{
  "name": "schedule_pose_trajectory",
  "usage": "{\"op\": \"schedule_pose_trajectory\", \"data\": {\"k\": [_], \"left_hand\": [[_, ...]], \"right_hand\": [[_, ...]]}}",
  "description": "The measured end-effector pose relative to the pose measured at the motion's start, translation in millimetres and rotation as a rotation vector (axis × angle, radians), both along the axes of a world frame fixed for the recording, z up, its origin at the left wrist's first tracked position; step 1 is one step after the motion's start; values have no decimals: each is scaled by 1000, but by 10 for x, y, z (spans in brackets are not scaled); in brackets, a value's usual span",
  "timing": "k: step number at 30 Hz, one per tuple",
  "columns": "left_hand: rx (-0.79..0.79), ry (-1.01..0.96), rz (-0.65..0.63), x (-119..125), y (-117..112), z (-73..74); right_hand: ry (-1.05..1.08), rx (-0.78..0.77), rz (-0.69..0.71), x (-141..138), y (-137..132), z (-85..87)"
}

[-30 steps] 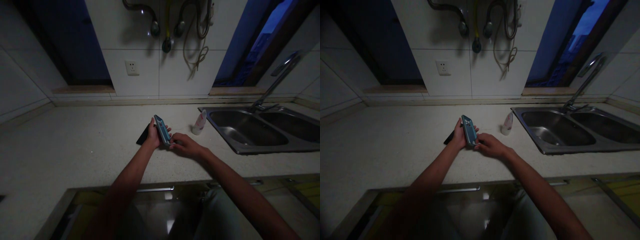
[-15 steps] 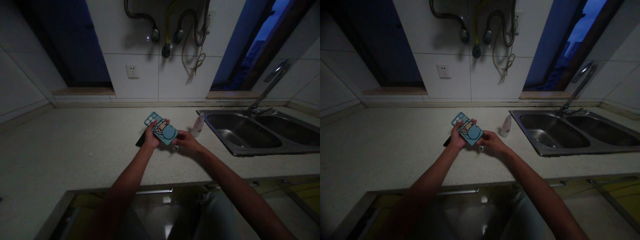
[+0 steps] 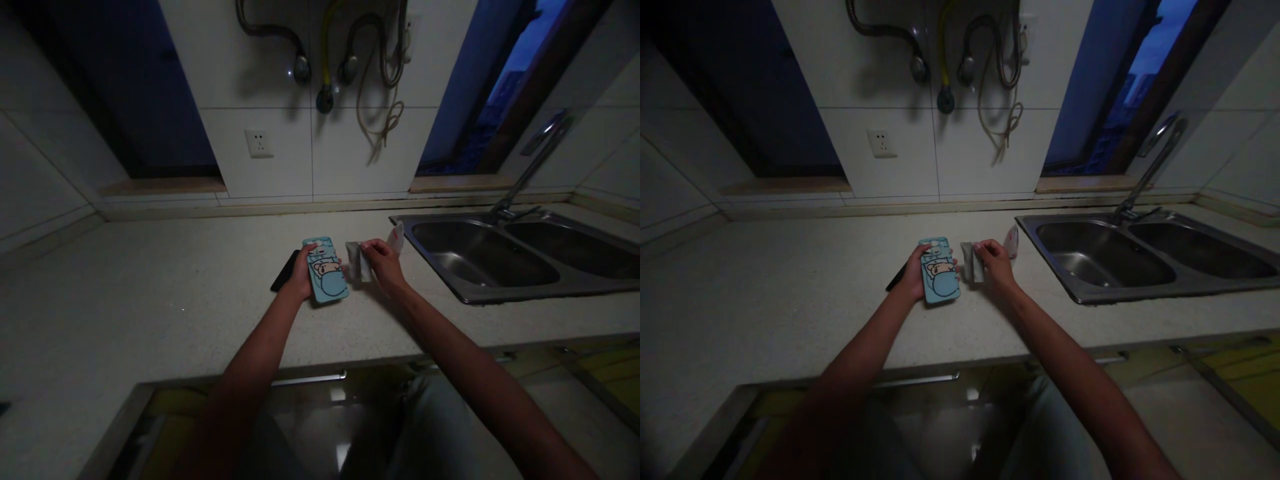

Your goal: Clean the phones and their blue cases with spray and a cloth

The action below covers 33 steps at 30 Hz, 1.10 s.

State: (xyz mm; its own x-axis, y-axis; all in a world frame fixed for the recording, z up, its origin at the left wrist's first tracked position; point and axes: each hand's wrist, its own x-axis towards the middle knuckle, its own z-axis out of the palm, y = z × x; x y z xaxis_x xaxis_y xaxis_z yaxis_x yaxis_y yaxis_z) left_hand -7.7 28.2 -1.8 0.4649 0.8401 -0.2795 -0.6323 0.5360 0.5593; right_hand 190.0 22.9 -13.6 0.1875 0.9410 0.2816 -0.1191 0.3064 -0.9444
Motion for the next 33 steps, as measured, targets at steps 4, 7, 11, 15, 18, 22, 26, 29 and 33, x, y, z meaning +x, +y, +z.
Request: {"op": "schedule_pose_trajectory", "data": {"k": [4,7,11,15,18,22,26,29,33], "left_hand": [[1,20,-123,34,-23,-24],[-24,4,-155,69,-36,-65],[-31,-38,-196,124,-52,-115],[-17,-63,-171,203,-56,-132],[-11,-44,-119,259,-64,-113],[-6,-23,-112,297,-82,-88],[4,2,-141,315,-101,-99],[13,6,-151,326,-104,-121],[-15,21,-82,341,-76,-152]], "right_hand": [[127,-81,-15,-12,73,-82],[110,-92,-25,5,127,-141],[42,-16,-103,-15,94,-149],[-167,134,-62,-124,-59,-136],[-481,267,108,-183,-143,-170],[-770,378,221,-181,-141,-250],[-844,388,249,-151,-120,-272],[-876,466,292,-138,-145,-240],[-916,550,352,-137,-201,-196]]}}
